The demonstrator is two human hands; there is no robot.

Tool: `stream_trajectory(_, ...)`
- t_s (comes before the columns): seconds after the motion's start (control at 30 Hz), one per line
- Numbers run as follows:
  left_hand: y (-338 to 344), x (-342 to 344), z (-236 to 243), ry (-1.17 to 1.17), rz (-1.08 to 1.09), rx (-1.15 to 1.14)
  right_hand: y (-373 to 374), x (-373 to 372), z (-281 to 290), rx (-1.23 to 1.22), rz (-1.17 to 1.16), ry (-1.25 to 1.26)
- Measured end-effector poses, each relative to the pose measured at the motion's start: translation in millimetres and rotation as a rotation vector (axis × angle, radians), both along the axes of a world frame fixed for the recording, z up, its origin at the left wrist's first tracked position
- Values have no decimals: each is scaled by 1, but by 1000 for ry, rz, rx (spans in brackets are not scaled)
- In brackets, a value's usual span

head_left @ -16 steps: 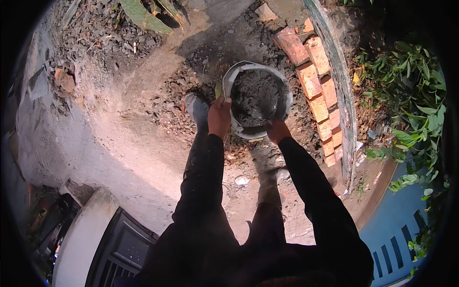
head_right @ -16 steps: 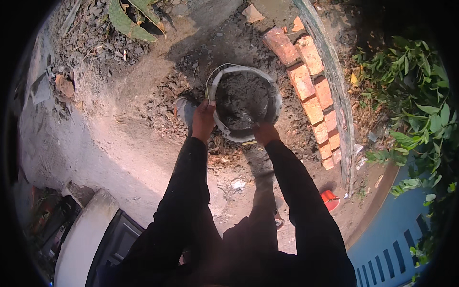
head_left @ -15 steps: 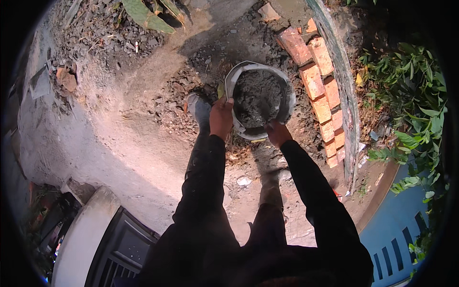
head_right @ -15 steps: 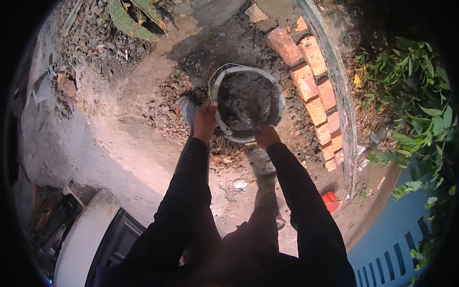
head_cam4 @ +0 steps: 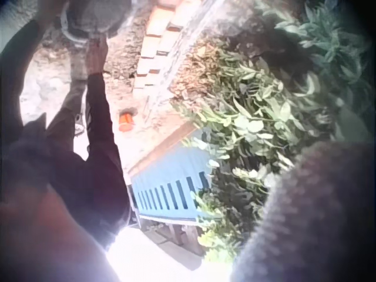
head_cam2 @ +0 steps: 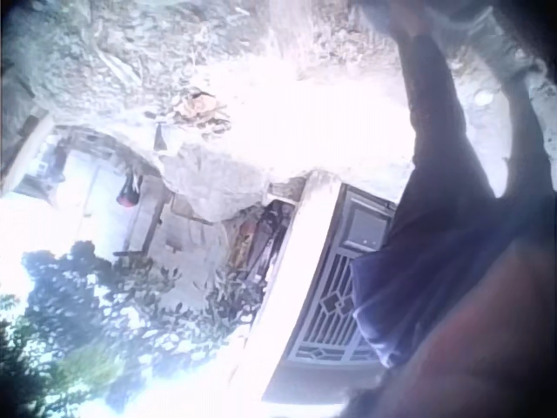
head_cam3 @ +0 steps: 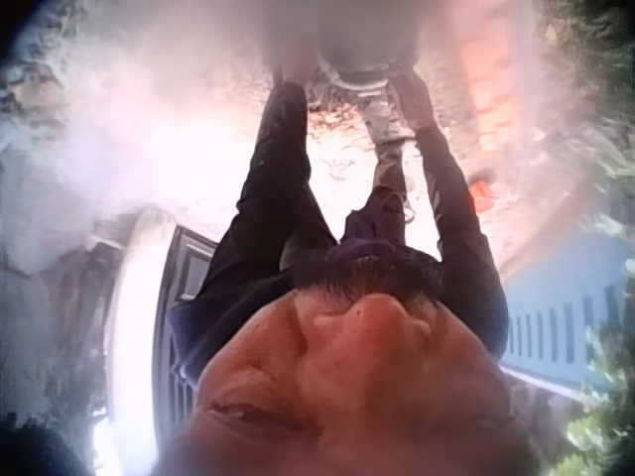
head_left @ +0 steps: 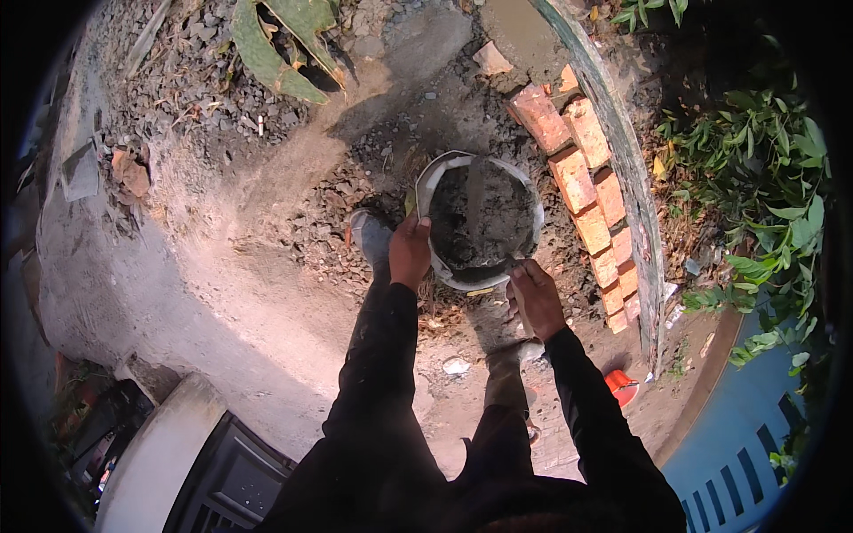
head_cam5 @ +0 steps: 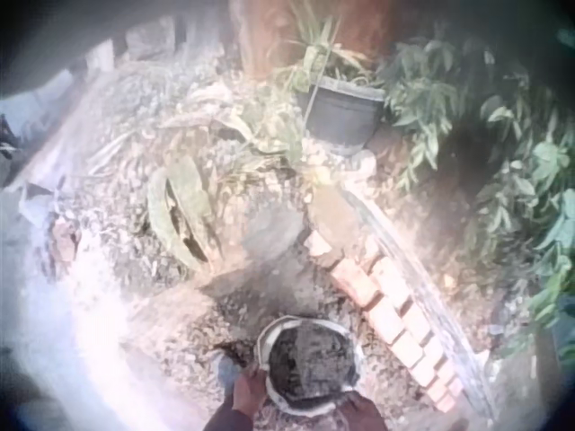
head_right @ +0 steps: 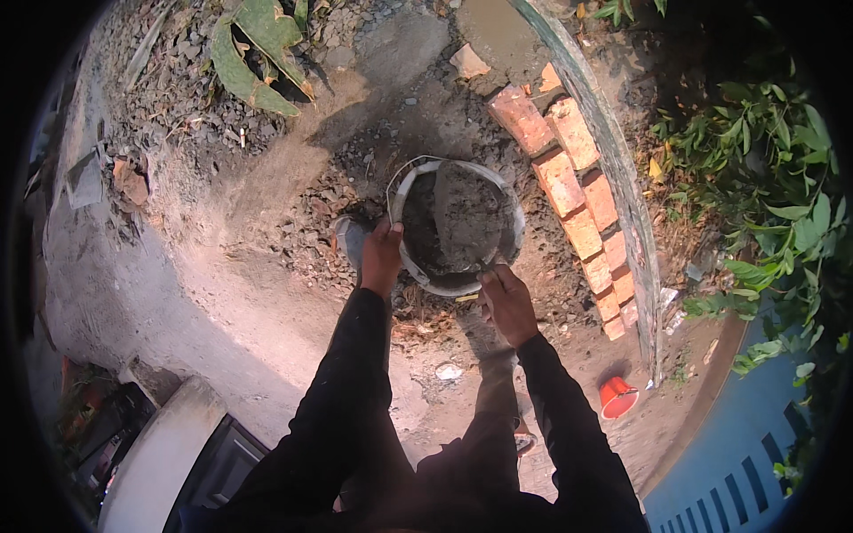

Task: The person picks up a concrete piece by hand, places bricks along a curved border, and uses a trowel to scoop mortar from a bucket and smooth it over the bricks.

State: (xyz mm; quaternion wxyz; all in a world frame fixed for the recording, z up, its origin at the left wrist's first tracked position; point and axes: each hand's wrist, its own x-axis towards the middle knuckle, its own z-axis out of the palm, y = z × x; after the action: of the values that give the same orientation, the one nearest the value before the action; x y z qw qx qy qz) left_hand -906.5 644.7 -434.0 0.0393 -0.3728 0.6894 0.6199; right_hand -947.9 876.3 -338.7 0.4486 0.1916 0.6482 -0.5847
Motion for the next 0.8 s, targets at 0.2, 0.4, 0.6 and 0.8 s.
stream_trajectory(0.2,-3,0,2,-146,7,-43,-27,-152,18,452,246,903)
stream_trajectory(0.4,-6,-13,25,-256,-98,-75,-49,-259,-42,753,273,1123)
stream_trajectory(0.6,-11,-4,15,-171,-145,-112,-70,-253,-58,425,163,567)
stream_trajectory(0.8,-2,-26,28,-194,-176,-60,-87,-357,-135,892,452,1167)
